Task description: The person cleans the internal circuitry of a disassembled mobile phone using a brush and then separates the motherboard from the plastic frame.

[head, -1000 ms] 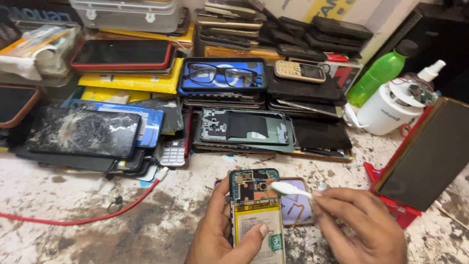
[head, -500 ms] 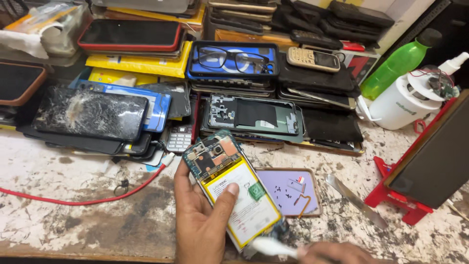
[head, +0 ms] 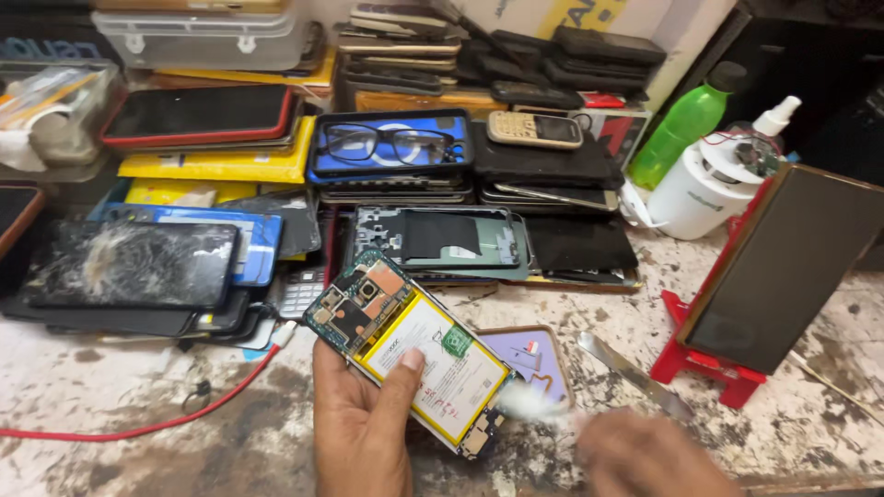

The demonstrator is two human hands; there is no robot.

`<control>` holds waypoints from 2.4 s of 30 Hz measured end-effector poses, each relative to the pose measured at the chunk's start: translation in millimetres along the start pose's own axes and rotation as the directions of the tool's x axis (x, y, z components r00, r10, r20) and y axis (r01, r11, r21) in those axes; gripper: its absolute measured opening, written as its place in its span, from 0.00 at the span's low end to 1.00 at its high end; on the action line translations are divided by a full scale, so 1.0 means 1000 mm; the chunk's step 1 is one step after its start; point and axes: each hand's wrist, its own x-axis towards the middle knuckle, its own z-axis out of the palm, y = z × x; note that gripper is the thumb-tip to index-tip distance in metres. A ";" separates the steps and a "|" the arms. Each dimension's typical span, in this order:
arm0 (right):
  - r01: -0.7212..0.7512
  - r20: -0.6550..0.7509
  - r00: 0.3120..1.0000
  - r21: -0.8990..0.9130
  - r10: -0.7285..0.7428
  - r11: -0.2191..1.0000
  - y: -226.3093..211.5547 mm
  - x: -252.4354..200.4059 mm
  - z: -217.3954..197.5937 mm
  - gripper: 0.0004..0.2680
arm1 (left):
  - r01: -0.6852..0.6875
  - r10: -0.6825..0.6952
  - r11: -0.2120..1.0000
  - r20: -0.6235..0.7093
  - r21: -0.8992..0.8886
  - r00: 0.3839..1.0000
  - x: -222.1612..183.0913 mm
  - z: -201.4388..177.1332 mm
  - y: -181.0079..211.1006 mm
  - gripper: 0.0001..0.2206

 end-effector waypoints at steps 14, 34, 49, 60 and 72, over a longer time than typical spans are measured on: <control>-0.005 0.250 0.968 0.033 -0.004 0.999 0.037 -0.018 0.014 0.10 | -0.040 0.041 0.999 0.074 -0.010 0.996 0.003 -0.001 -0.011 0.27; -0.135 0.033 0.991 0.141 0.131 0.981 -0.024 0.035 -0.004 0.09 | 0.092 -0.155 0.979 0.367 0.185 0.917 0.050 0.028 0.021 0.16; 0.023 0.182 0.980 0.298 -0.081 0.954 0.070 0.070 0.008 0.10 | 0.187 -0.241 0.969 0.434 0.163 0.868 0.048 0.016 0.018 0.21; -0.101 -0.129 0.984 0.178 0.125 0.979 -0.049 0.138 -0.030 0.12 | 0.206 -0.282 0.957 0.499 0.202 0.819 0.043 0.016 0.023 0.20; -0.071 -0.144 0.984 0.199 0.101 0.977 -0.061 0.138 -0.031 0.11 | 0.222 -0.361 0.919 0.470 0.326 0.806 0.036 0.018 0.024 0.22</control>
